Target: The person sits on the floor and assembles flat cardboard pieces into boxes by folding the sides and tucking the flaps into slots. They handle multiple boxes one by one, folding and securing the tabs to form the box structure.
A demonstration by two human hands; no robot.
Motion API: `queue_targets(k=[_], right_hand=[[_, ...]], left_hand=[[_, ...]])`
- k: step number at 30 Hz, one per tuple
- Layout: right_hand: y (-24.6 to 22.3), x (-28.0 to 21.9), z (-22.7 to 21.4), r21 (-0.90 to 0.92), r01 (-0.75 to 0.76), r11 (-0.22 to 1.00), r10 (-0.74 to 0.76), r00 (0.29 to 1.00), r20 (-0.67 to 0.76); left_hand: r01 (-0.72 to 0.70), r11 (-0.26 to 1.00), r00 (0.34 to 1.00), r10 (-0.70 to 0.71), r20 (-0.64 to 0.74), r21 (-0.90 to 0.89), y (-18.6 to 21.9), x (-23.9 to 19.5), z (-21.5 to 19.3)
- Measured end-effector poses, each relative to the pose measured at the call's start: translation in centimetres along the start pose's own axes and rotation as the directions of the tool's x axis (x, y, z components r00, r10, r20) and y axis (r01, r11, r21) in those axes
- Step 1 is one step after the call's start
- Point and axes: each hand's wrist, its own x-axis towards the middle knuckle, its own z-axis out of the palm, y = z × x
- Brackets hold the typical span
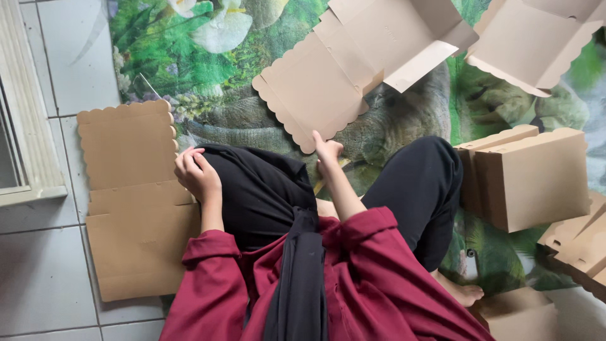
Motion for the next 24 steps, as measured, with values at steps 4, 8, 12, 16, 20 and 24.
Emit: queue_targets(k=[4,8,12,16,20,24], right_hand=[[-1.4,2.0,3.3,-0.052,-0.263,0.963,0.246,0.944,-0.220],[-3.9,-0.4,1.7,-0.006,-0.333,0.943,0.321,0.913,-0.250],[0.0,4.5,2.7,0.001,0.130,0.991,-0.128,0.973,-0.191],[-3.8,-7.8,-6.0,0.230,0.325,0.917,-0.327,0.945,-0.029],[-2.2,-6.9,-11.9,0.419,0.286,0.862,-0.416,0.871,0.260],[-2.3,-5.0,-16.8,0.414,0.167,0.895,-0.373,0.791,0.485]], left_hand=[[-0.012,1.000,1.000,0.012,-0.021,0.008,0.2,0.0,-0.2],[0.019,1.000,1.000,-0.019,0.004,-0.022,0.5,0.0,-0.5],[0.045,0.999,0.999,-0.045,0.020,-0.006,0.5,0.0,-0.3],[0.058,0.998,0.997,-0.058,0.042,0.004,-0.1,-0.1,-0.1],[0.015,1.000,1.000,-0.015,0.027,-0.011,-0.4,-0.1,0.0],[-0.032,0.998,0.999,0.032,-0.005,-0.048,-0.3,-0.2,-0.2]])
